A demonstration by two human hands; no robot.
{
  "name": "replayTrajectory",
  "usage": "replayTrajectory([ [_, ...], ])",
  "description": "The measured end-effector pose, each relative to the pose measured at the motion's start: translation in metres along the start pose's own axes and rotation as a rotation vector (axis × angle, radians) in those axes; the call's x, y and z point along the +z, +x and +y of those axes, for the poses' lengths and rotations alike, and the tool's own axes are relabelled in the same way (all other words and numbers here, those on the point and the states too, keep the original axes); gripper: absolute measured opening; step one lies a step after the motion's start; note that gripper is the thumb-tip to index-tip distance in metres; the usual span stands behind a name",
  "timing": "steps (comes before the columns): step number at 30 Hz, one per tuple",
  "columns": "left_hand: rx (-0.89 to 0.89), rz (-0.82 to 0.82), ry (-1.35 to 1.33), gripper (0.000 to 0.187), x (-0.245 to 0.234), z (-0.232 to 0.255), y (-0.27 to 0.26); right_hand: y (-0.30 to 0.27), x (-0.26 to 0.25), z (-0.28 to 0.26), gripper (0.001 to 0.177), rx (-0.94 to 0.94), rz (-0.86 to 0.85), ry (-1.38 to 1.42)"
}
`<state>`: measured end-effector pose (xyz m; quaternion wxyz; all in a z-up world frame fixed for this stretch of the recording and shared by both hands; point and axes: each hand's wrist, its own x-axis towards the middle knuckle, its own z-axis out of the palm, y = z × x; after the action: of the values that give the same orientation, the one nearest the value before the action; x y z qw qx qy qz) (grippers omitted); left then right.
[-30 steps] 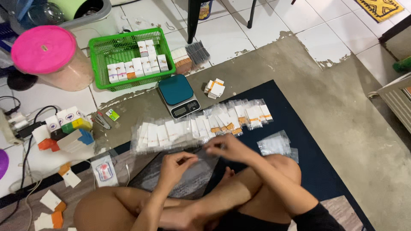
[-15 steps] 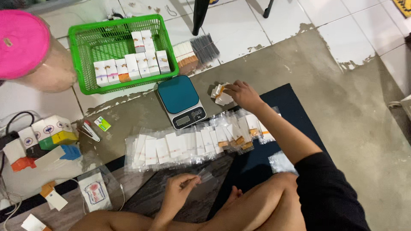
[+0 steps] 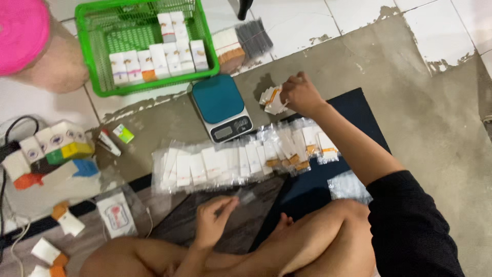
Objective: The person places small white boxes into individual clear plastic bags by hand while sitting on the floor. They handle the boxes one at a time, sliding them into the bags and then setting the packaged items aside.
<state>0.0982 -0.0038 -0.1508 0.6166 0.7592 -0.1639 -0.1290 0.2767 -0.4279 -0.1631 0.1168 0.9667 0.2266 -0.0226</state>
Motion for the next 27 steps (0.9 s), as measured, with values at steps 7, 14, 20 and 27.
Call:
replayTrajectory([
  [7,0.246,0.153,0.049,0.018,-0.008,0.030,-0.006,-0.064,-0.098,-0.104,0.018,0.458,0.293,1.071],
  [14,0.444,0.169,0.023,0.017,-0.010,0.090,-0.027,-0.130,-0.191,-0.226,0.024,0.545,0.631,1.639],
  [20,0.565,0.162,0.029,0.014,-0.008,0.133,-0.052,-0.151,-0.228,-0.264,0.022,0.410,0.741,1.561],
  [27,0.578,0.202,-0.013,0.012,-0.001,0.152,-0.073,-0.166,-0.228,-0.286,0.020,0.402,0.778,1.624],
])
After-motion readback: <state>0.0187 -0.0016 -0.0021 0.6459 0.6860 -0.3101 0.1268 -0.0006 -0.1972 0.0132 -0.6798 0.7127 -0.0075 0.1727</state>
